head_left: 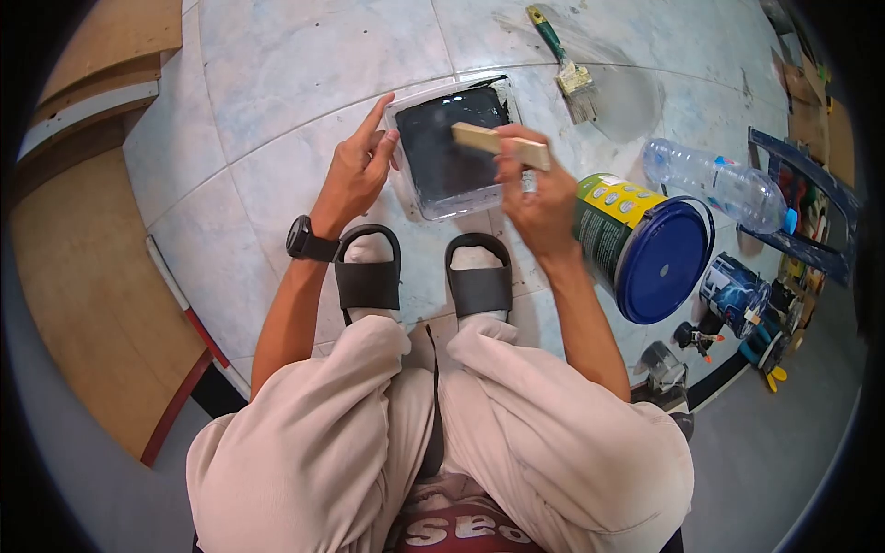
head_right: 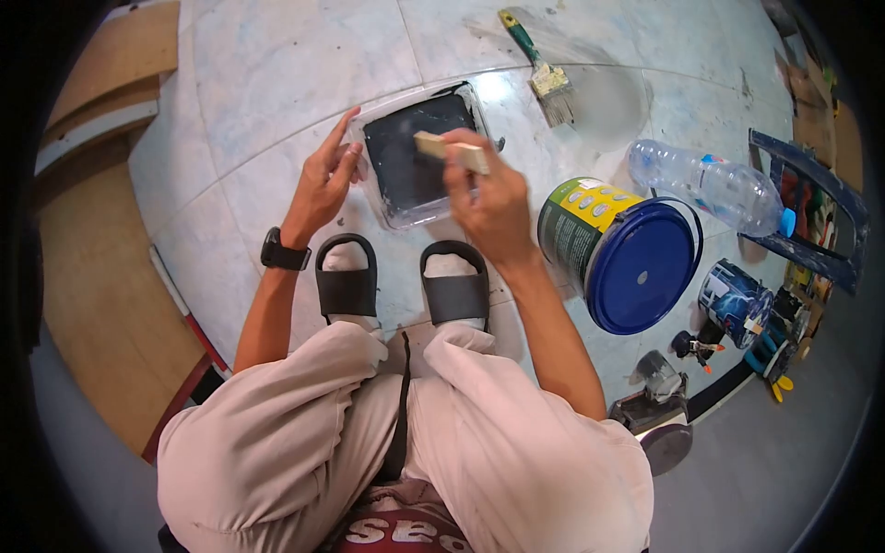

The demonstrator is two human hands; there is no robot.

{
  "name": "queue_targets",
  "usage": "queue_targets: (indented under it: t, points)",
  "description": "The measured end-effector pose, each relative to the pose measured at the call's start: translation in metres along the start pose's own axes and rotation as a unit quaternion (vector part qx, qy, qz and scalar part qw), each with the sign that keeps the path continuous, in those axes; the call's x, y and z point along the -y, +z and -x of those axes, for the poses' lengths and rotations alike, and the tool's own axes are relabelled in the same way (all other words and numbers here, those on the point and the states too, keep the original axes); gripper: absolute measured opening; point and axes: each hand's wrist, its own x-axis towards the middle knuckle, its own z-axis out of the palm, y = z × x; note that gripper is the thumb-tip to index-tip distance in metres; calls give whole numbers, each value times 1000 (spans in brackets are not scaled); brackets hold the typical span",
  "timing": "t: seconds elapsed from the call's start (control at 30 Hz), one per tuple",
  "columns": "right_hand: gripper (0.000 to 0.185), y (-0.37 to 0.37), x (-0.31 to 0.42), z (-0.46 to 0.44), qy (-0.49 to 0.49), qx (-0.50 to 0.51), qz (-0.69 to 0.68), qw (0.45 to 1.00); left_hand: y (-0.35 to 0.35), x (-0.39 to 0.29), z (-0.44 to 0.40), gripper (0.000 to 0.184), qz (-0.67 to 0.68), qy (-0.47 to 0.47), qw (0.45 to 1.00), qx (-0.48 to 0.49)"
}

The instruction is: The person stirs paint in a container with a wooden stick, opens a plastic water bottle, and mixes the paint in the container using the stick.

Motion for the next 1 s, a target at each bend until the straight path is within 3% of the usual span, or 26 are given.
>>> queue_targets:
  t: [0.03, 0.2, 0.27, 0.33, 0.43, 0.47, 0.53, 0.6, 0.73, 0.8, 0.87, 0.93, 1.0]
  points:
    - [7, 5, 3, 1, -44, 7, -12, 999, 0, 0, -1, 55, -5, 0, 1000, 1]
    - [9, -17, -4, 13, -29, 16, 88, 996, -1, 1, -1, 55, 4, 9, 1000, 2]
    - [10, -18, -9, 4, 10, -79, 55, 995, 0, 1, 0, 55, 8, 5, 1000, 2]
    - [11, -7, -7, 3, 8, -67, 22, 997, 2, 3, -1, 54, 20, 12, 1000, -5]
    - [11, 4, -2, 10, -5, 51, -22, 998, -1, 4, -2, 54, 16, 21, 1000, 6]
    - [11, 2, -4, 11, -4, 48, -23, 999, -2, 5, -3, 54, 14, 22, 1000, 8]
    - [10, -10, -15, 10, 12, -31, 52, 998, -3, 4, -3, 54, 23, 24, 999, 15]
    - [11, -11, -19, 8, 20, -72, 39, 996, -1, 4, -2, 53, 32, 13, 999, 8]
    - [8, 1, -3, 10, -38, -41, -9, 998, -1, 4, -3, 52, 63, 0, 998, 9]
    - [6, -1, 2, 14, -8, 60, 14, 998, -2, 5, -4, 53, 62, 5, 998, 11]
    - [6, -10, -7, 11, -23, 36, 41, 998, -2, 4, -3, 53, 63, 6, 998, 12]
    - [7, -13, -10, 4, -8, -59, 50, 997, -2, 1, -2, 54, 41, 3, 999, 17]
    - [9, -2, -6, 5, 3, -60, 19, 998, 0, 0, -1, 54, 50, 1, 999, 11]
